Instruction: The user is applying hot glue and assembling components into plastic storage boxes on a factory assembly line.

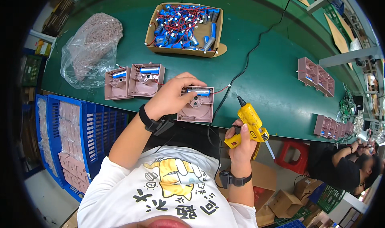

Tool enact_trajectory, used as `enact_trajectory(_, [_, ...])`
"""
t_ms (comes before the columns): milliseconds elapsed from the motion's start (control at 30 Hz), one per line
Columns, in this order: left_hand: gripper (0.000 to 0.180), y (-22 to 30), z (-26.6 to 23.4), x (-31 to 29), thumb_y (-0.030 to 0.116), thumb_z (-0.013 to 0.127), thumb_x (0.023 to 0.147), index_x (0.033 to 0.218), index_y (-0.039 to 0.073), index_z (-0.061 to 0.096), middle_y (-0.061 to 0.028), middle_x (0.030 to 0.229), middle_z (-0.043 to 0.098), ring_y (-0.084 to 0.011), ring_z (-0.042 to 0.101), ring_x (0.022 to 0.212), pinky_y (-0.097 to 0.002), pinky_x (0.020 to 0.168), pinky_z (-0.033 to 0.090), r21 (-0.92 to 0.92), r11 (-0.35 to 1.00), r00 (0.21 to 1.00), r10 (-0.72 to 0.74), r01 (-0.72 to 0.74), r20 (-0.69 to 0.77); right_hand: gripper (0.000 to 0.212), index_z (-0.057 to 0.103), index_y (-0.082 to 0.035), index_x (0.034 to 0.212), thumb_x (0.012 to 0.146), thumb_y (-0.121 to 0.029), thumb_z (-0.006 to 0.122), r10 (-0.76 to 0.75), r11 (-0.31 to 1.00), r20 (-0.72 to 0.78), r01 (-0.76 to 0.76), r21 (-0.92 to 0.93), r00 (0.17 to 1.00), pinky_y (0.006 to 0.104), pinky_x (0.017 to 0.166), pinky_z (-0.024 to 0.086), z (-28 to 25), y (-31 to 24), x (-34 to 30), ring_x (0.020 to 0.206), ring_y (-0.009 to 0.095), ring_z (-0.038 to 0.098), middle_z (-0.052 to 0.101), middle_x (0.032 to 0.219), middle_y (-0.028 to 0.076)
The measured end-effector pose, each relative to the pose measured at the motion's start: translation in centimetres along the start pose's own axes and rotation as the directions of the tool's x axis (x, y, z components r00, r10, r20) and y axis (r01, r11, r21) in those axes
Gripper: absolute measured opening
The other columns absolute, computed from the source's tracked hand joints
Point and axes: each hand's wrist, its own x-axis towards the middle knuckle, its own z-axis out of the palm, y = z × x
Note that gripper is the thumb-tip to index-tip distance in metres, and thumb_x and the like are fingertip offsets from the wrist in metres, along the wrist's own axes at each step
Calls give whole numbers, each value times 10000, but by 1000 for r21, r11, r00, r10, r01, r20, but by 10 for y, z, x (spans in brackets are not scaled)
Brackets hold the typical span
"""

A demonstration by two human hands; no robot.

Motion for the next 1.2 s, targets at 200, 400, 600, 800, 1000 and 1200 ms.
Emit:
enact_trajectory(200, [466, -7, 7, -6, 92, 829, 955, 1401, 6, 725, -208, 1370, 679, -393, 684, 1279, -500, 1125, 555, 121, 978, 982, 178, -169, -68, 269, 687, -43, 1258, 1154, -291, 691, -26, 1000, -10, 26, 6, 1000, 390, 673, 537, -3, 1, -1, 739, 185, 656, 706, 1110, 81])
enact_trajectory(400, [622, 37, 21, -73, 191, 898, 881, 1433, 4, 682, -233, 1421, 639, -445, 620, 1369, -561, 1189, 496, 535, 787, 887, 441, -308, -138, 345, 687, -27, 1286, 1152, -344, 671, -44, 998, -59, 47, 51, 997, 410, 750, 570, -26, -10, -15, 838, 233, 686, 703, 1157, 97])
enact_trajectory(600, [646, 50, 41, -112, 290, 933, 798, 1337, 18, 704, -184, 1410, 655, -428, 628, 1353, -551, 1195, 472, 403, 776, 872, 464, -485, 157, 585, 546, 15, 1545, 1149, -406, 639, -157, 975, 102, 171, -143, 982, 433, 1059, 581, 53, -7, -61, 1201, 251, 691, 710, 1276, 148])
enact_trajectory(800, [582, 32, 13, -125, 298, 940, 783, 1260, 47, 721, -168, 1427, 654, -409, 626, 1363, -529, 1174, 491, 399, 793, 888, 417, -461, 197, 556, 560, 4, 1537, 1157, -390, 652, -194, 894, 463, 350, -279, 865, 419, 1018, 600, 76, 0, -51, 1156, 220, 708, 714, 1345, 149])
enact_trajectory(1000, [991, 26, -105, -96, 350, 992, 715, 1577, 79, 585, -201, 1472, 667, -424, 591, 1448, -621, 1342, 325, 884, 466, 854, 474, -39, -213, 465, 606, -2, 1486, 1165, -333, 667, -152, 948, 276, 219, -231, 949, 360, 908, 613, 31, -7, -30, 1018, 189, 725, 717, 1338, 139])
enact_trajectory(1200, [966, 7, -109, -86, 452, 981, 745, 1551, 66, 616, -181, 1378, 670, -395, 611, 1402, -625, 1371, 274, 883, 459, 913, 393, -97, -104, 383, 662, 16, 1429, 1160, -255, 661, -158, 933, 274, 234, -272, 949, 369, 828, 620, 41, -37, -26, 934, 216, 719, 733, 1274, 180])
